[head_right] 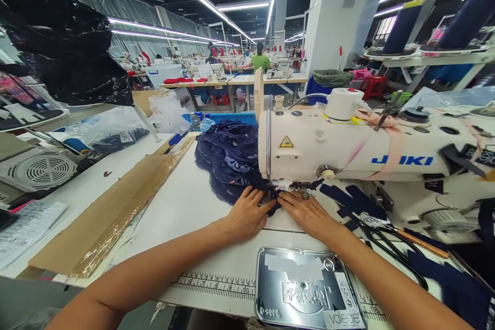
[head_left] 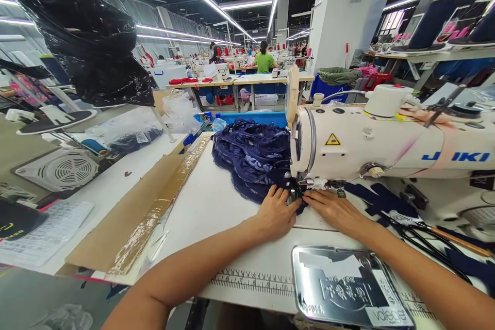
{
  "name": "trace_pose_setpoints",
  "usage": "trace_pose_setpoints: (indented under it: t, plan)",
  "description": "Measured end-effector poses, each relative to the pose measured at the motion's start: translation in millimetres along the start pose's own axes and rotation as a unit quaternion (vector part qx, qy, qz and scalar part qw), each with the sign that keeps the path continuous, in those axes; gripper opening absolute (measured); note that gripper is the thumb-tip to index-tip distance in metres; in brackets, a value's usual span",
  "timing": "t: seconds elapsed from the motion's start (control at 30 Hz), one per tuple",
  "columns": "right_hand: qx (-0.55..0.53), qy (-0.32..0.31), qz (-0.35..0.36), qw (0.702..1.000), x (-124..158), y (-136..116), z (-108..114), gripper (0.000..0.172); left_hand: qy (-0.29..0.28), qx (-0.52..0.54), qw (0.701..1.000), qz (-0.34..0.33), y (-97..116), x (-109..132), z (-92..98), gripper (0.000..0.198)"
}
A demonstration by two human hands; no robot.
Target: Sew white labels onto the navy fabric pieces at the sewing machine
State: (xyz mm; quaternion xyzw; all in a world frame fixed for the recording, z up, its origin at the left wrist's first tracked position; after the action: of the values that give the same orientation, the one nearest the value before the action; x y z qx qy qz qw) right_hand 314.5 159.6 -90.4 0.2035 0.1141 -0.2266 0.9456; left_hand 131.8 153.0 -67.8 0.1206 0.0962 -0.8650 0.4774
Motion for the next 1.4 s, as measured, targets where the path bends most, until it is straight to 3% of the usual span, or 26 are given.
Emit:
trace_pose_setpoints:
  t: [0.43,0.7,1.0,1.23,1.4]
  plan:
    - [-0.047,-0.033,-0.042,0.997,3,8,-9,0.044,-0.015,-0.027,0.999,0.040,10,-5,-2.0,0.035]
    - [-0.008,-0.040,-0.056,0.998,3,6,-14,0.049,-0.028,-0.050,0.998,0.036,11,-9,-2.2,0.037]
    - [0.030,-0.047,-0.068,0.996,-5,4,-5,0.053,-0.039,-0.053,0.996,0.057,14,-17,-2.2,0.034]
    - [0.016,-0.036,-0.073,0.997,-9,8,2,0.040,-0.031,-0.045,0.997,0.052,12,-14,-2.1,0.032]
    - [-0.005,0.001,-0.070,0.998,-13,0,12,0.031,-0.064,-0.012,0.998,0.007,-7,-14,1.8,0.038]
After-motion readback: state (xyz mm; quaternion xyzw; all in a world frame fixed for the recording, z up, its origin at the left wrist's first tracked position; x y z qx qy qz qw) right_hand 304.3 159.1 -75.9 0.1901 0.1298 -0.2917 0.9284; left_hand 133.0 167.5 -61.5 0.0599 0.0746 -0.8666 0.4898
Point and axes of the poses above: each hand's wrist, its own x-axis away from the middle knuckle, its own z-axis out of the back of the hand, y = z × x, the point moved 2 cm from there along -x, towards the middle knuckle, and after that the axes turned 14 degrees about z, right-handed, at the moved point
